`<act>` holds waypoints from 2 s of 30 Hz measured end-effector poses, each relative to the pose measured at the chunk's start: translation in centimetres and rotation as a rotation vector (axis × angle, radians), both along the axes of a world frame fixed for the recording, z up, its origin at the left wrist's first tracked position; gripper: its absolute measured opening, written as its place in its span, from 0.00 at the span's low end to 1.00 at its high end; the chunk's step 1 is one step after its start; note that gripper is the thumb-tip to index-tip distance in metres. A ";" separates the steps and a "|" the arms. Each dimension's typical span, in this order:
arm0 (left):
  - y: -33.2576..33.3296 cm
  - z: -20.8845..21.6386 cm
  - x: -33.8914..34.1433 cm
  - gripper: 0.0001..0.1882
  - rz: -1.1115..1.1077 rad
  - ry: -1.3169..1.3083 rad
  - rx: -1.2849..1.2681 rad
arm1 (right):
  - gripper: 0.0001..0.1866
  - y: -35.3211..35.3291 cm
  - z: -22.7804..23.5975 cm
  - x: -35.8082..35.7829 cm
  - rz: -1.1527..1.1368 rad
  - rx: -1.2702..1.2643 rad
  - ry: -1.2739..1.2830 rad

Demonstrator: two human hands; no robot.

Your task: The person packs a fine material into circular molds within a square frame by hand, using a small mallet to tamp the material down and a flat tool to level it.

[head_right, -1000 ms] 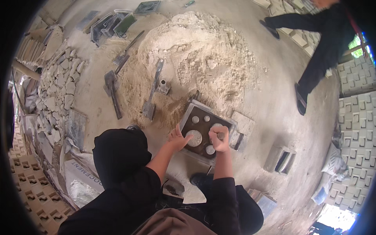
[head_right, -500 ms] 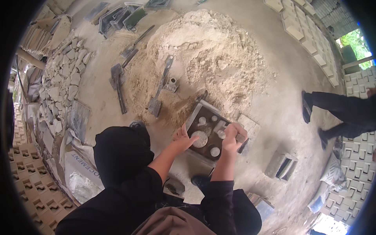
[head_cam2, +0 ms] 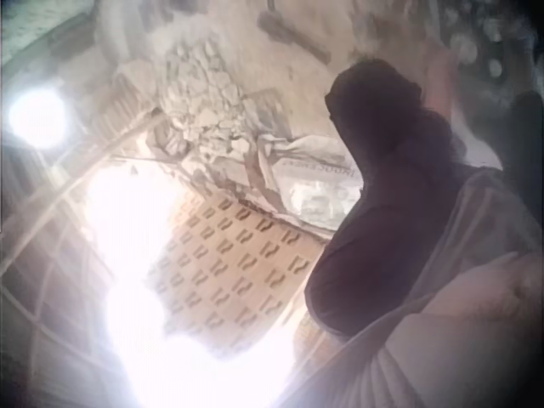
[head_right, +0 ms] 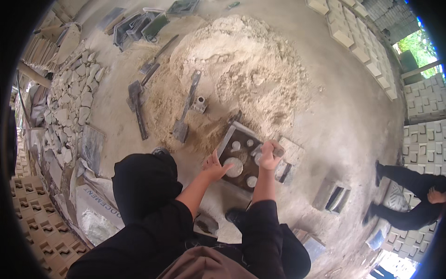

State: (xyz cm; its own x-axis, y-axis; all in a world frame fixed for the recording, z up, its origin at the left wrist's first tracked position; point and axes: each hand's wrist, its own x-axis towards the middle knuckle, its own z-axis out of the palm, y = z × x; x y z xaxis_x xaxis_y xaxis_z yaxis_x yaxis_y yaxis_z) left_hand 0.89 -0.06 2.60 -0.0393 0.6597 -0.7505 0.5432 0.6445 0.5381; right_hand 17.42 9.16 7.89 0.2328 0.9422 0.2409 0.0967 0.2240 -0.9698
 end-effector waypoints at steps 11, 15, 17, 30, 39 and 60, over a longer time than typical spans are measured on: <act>-0.6 0.1 0.1 0.55 0.010 0.023 0.000 | 0.12 0.1 0.8 0.6 0.037 -0.157 0.218; -0.7 -0.9 -1.0 0.55 0.044 0.050 0.023 | 0.12 -0.4 5.9 -1.4 0.125 -0.114 0.126; -0.5 -0.7 -0.5 0.55 0.016 0.043 0.027 | 0.11 -1.2 4.5 -1.0 0.143 0.024 -0.005; 0.1 -0.1 0.2 0.54 0.015 0.049 0.028 | 0.13 -3.0 3.9 -0.5 0.464 -0.155 -0.155; 0.2 0.6 -0.2 0.54 0.008 0.000 -0.018 | 0.12 -5.8 3.4 0.6 0.366 -0.163 -0.194; 0.3 0.3 -0.2 0.54 -0.001 0.039 -0.014 | 0.09 -3.7 5.1 0.7 0.733 -0.215 -0.261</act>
State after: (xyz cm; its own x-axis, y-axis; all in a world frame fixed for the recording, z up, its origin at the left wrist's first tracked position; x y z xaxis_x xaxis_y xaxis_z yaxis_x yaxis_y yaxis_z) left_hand 0.72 0.21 2.90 -0.0685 0.6496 -0.7572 0.5640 0.6513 0.5077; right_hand 18.15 5.44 12.95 -0.5007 0.8656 -0.0018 0.2268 0.1292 -0.9653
